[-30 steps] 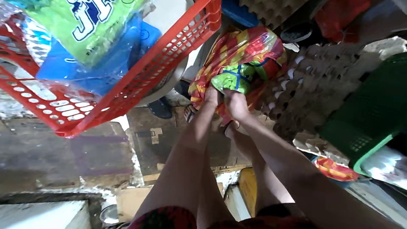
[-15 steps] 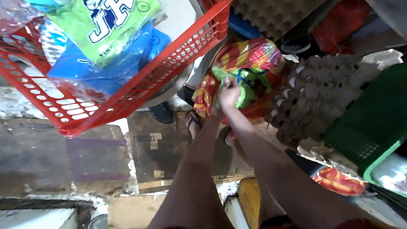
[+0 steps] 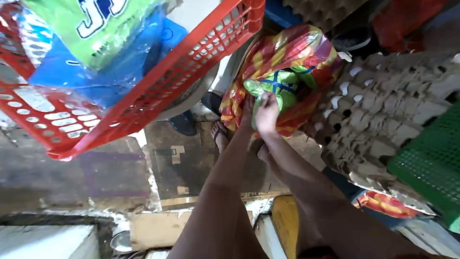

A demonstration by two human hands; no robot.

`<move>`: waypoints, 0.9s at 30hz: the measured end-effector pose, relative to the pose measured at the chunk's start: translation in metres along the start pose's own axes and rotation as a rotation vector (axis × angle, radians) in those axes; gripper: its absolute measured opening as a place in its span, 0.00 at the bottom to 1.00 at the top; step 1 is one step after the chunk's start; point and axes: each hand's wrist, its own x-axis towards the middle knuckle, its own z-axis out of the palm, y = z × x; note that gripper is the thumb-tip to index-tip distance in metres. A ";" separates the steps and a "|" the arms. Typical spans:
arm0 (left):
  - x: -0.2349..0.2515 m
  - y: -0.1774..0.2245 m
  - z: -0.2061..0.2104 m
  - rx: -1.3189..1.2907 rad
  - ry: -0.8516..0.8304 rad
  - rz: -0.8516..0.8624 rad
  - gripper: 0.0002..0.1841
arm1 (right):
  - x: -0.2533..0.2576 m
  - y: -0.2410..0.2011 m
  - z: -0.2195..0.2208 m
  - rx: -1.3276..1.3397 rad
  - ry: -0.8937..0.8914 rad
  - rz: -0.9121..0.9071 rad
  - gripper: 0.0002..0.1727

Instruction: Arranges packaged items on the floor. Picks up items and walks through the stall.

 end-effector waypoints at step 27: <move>-0.016 0.042 -0.025 0.147 0.281 0.124 0.19 | 0.022 0.087 -0.030 -0.268 0.029 -0.179 0.56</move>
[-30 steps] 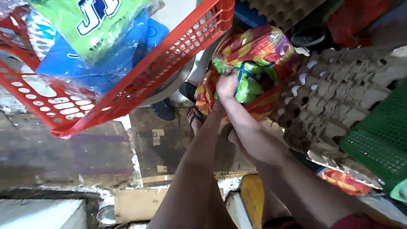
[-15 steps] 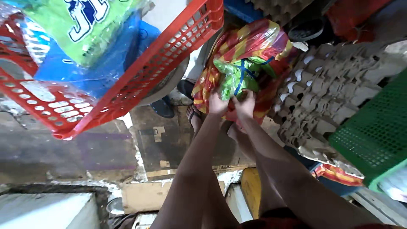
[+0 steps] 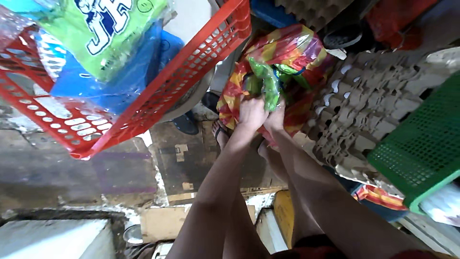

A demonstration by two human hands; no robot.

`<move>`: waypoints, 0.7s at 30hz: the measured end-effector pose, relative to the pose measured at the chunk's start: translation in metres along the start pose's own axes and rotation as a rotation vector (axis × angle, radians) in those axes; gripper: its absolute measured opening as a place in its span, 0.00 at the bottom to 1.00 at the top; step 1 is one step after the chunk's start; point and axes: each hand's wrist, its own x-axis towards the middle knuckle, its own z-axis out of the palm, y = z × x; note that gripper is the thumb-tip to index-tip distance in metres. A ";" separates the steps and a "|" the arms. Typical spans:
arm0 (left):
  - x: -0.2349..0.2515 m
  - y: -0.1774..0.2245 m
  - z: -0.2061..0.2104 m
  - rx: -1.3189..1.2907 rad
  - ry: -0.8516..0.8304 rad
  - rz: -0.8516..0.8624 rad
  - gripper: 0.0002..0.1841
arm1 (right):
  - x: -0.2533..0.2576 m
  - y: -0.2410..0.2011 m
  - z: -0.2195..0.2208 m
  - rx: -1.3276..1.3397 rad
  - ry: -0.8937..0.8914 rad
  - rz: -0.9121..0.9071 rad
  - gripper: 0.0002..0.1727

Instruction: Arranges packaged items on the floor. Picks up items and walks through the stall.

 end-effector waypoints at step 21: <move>0.021 -0.014 -0.010 -0.201 -0.123 -0.290 0.25 | 0.002 0.022 -0.002 -0.037 -0.012 -0.112 0.56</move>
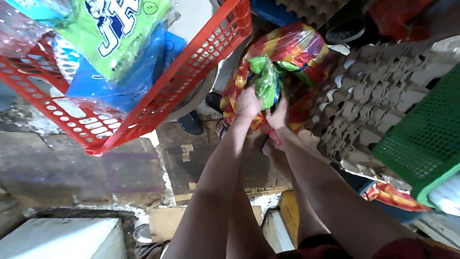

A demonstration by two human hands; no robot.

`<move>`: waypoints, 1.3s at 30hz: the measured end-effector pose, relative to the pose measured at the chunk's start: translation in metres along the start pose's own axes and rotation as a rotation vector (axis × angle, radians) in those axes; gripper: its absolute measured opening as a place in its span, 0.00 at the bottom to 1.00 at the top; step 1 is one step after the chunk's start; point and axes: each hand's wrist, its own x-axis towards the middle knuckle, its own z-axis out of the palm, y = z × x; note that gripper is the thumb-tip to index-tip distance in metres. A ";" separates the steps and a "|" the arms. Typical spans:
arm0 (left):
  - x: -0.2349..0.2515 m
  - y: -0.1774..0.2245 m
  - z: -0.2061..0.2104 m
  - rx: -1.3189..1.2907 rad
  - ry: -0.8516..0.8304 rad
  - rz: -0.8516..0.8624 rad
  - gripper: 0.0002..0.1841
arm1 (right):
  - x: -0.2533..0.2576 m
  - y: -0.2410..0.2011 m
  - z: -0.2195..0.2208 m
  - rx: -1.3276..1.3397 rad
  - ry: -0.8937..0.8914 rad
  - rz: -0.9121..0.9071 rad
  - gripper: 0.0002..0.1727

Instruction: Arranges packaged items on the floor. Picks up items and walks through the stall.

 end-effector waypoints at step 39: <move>-0.037 -0.004 -0.034 0.059 -0.132 0.152 0.26 | 0.013 -0.025 -0.011 0.327 0.048 0.411 0.25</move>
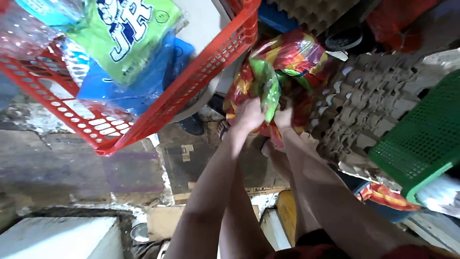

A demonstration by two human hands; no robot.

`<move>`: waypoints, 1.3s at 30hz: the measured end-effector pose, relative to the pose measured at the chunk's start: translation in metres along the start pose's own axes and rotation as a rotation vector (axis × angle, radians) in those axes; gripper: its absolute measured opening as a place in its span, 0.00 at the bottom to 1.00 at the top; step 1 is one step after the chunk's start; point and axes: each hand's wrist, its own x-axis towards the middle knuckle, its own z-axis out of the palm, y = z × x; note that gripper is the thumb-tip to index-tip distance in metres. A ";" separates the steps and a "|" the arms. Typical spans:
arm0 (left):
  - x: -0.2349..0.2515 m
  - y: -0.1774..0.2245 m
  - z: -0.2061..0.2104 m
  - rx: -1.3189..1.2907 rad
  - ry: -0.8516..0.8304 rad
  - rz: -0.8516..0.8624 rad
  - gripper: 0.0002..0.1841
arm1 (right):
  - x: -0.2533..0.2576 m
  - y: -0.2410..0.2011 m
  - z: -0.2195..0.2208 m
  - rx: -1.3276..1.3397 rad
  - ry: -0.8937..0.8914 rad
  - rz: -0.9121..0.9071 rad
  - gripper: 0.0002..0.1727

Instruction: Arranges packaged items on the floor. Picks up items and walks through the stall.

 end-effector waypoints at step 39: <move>-0.202 -0.082 -0.209 -1.942 0.564 -0.064 0.23 | -0.137 -0.402 0.053 -0.002 -0.945 0.153 0.19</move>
